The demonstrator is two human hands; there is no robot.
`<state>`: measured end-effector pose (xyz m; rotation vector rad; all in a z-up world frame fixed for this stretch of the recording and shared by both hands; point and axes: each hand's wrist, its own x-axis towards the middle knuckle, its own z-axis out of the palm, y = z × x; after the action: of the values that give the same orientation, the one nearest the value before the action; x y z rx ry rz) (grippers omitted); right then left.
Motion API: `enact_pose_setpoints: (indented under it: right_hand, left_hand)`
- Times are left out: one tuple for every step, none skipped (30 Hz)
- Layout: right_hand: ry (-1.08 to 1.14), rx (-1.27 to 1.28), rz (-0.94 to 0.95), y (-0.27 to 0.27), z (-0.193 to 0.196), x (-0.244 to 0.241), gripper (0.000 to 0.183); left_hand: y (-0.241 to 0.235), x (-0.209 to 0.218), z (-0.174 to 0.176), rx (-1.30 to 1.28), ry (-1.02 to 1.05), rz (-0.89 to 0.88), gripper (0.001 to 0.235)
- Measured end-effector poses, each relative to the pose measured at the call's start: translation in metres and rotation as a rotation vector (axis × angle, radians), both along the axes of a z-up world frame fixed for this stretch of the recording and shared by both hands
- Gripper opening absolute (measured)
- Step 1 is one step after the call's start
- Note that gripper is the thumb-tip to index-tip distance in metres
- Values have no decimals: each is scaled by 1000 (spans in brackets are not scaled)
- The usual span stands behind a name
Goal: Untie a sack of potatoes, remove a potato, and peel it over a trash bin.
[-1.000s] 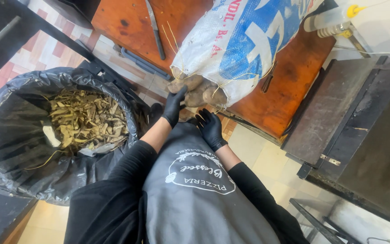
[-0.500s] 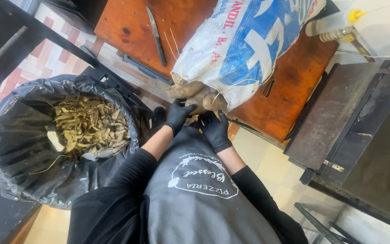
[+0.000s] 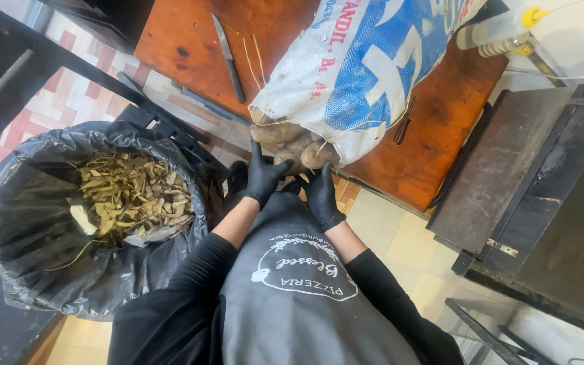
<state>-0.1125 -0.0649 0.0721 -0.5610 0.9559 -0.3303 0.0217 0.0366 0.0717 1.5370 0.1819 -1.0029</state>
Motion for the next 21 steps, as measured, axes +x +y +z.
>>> enact_pose_setpoints:
  right_hand:
    - [0,2,4,0,-6,-1,68]
    - [39,-76,14,0,-12,-2,69]
    - [75,-155,20,1,-18,-1,70]
    - [72,-153,22,-1,-21,5,70]
    - [79,-155,-16,-1,-23,8,71]
    - [87,-158,-54,0,-26,11,72]
    - [84,-158,-52,-3,-29,17,72]
    - [95,-171,-65,-6,-32,23,72]
    - [109,-179,-70,-6,-34,27,72]
    - [109,-175,-61,-4,-17,36,72]
    - [89,-144,-64,-2,0,50,79]
    - [69,-114,-66,0,18,63,86]
    - [64,-112,-54,-8,-8,59,86]
    - [40,-38,-90,-15,-33,55,86]
    - [15,29,-123,-28,-57,53,86]
    - [9,25,-109,-25,-51,57,86]
    - [42,50,-129,-25,-44,59,91]
    - [76,75,-148,-27,-37,62,95]
    - [72,66,-134,-31,-30,65,95]
    - [52,115,-129,-36,-24,69,96]
    - [40,168,-140,-37,-18,66,97]
  left_hand:
    - [-1,4,6,2,0,4,108]
    - [-2,9,12,8,31,-18,111]
    - [-4,15,19,13,59,-44,115]
    - [-7,20,12,14,56,-41,115]
    - [-9,22,6,11,45,-77,113]
    - [-10,25,0,8,34,-113,111]
    - [-12,28,-9,7,31,-111,111]
    - [-14,32,-17,21,17,-150,109]
    - [-12,33,-25,41,8,-182,108]
    - [-12,31,-31,46,10,-174,108]
    - [-12,33,-37,11,50,-177,104]
    - [-11,35,-43,-25,90,-181,100]
    - [-10,33,-44,-22,86,-168,100]
    - [-8,32,-44,-20,70,-178,95]
    - [-11,31,-44,-24,52,-186,90]
    - [-7,28,-45,-28,45,-172,90]
    - [-8,25,-47,-11,52,-154,94]
    - [-9,22,-48,5,58,-135,98]
    - [-4,26,-27,-5,53,-121,98]
    - [0,30,-7,9,48,-102,103]
    - [8,29,14,28,51,-99,107]
